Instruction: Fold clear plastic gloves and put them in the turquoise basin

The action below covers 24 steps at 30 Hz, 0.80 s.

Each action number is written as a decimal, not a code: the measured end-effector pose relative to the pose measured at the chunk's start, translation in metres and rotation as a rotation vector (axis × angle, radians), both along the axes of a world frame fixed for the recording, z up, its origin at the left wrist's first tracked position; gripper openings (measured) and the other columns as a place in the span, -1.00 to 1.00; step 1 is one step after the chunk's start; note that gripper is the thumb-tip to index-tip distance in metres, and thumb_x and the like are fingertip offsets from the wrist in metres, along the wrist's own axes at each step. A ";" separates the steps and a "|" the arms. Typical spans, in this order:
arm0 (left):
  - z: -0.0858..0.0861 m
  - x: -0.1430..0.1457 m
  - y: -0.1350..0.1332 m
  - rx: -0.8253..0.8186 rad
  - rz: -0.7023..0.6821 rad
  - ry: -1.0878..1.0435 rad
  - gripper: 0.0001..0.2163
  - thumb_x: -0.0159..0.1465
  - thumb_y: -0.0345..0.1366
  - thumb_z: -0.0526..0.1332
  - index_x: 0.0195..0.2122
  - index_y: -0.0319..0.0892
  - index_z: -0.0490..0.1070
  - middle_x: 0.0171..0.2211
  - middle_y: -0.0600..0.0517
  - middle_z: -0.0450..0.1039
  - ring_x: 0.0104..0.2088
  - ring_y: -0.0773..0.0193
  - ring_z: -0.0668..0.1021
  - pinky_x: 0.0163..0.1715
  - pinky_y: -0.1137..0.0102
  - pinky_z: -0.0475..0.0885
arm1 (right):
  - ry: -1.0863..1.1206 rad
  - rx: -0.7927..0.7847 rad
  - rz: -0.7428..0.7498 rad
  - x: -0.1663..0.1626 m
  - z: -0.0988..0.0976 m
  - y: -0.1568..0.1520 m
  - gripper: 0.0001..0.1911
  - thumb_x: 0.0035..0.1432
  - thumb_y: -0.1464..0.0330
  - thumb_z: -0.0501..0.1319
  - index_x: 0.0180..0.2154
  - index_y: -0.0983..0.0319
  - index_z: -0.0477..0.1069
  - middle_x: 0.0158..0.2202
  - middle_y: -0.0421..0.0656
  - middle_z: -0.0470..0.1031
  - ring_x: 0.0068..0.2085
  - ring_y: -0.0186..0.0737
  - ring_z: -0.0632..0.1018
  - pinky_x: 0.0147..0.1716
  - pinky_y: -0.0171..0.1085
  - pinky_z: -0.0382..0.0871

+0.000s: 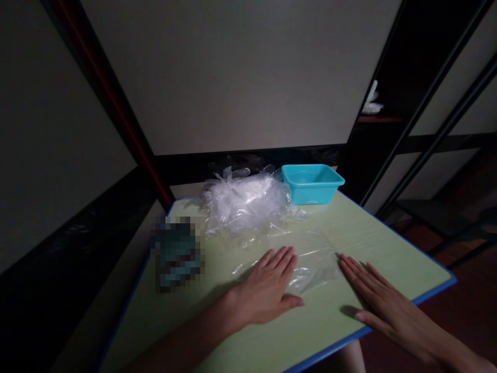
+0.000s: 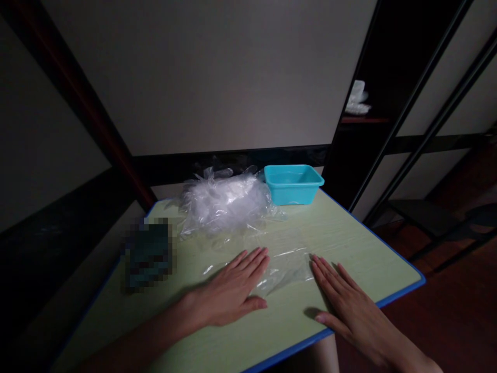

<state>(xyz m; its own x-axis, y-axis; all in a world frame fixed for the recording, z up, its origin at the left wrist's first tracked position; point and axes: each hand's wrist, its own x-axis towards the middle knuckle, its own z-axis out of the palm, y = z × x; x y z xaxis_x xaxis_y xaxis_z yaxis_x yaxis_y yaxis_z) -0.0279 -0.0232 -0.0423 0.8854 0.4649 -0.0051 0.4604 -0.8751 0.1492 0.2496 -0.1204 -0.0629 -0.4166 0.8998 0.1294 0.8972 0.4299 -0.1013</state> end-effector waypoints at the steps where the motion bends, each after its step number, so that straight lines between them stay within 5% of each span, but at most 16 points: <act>1: 0.000 0.000 -0.004 -0.007 0.005 -0.008 -0.28 0.25 0.15 -0.30 0.25 -0.34 -0.21 0.27 -0.17 -0.31 0.26 0.14 -0.23 0.19 0.22 -0.20 | 0.000 -0.008 -0.002 0.002 0.000 -0.001 -0.16 0.16 0.08 0.03 0.25 0.18 -0.46 0.28 -0.03 -0.22 0.23 0.06 -0.03 0.13 0.12 -0.15; 7: 0.010 0.005 -0.022 -0.037 0.046 -0.055 -0.25 0.20 0.20 -0.20 0.25 -0.27 -0.23 0.27 -0.18 -0.36 0.25 0.04 -0.24 0.17 0.09 -0.16 | 0.029 -0.039 -0.024 0.020 -0.001 -0.005 -0.19 0.18 0.11 0.00 0.25 0.13 -0.49 0.29 -0.03 -0.25 0.22 0.09 -0.03 0.10 0.18 -0.12; 11: 0.024 0.005 -0.003 0.047 0.160 -0.128 -0.34 0.24 0.05 0.01 0.24 -0.18 -0.18 0.28 -0.12 -0.37 0.25 0.06 -0.25 0.17 0.05 -0.19 | 0.086 -0.036 -0.039 0.024 0.004 -0.003 -0.21 0.18 0.11 -0.02 0.25 0.10 -0.48 0.29 -0.06 -0.28 0.23 0.09 -0.06 0.10 0.18 -0.13; 16: 0.020 -0.012 0.041 0.060 0.324 -0.246 -0.48 0.23 -0.27 0.09 0.18 -0.23 -0.05 0.21 -0.12 0.05 0.25 0.14 -0.06 0.19 0.08 -0.23 | 0.107 -0.046 -0.013 0.013 0.012 0.008 -0.23 0.20 0.12 -0.03 0.25 0.07 -0.48 0.30 -0.08 -0.29 0.24 0.06 -0.06 0.10 0.18 -0.14; 21: 0.018 -0.018 0.051 -0.001 0.381 -0.362 -0.54 0.16 -0.28 0.15 0.09 -0.20 0.09 -0.13 -0.02 0.40 0.00 0.19 0.39 0.18 0.05 -0.28 | 0.131 -0.059 0.008 0.001 0.020 0.019 -0.24 0.20 0.12 -0.02 0.25 0.05 -0.48 0.30 -0.11 -0.27 0.24 0.04 -0.06 0.12 0.15 -0.11; 24: 0.024 -0.015 0.048 -0.081 0.338 -0.367 -0.72 0.19 -0.26 0.13 -0.07 -0.18 0.29 -0.31 0.06 0.45 -0.18 0.23 0.47 0.15 0.13 -0.07 | 0.144 -0.076 0.024 -0.008 0.028 0.027 -0.26 0.20 0.12 -0.01 0.25 0.05 -0.43 0.29 -0.13 -0.24 0.24 0.02 -0.05 0.13 0.14 -0.12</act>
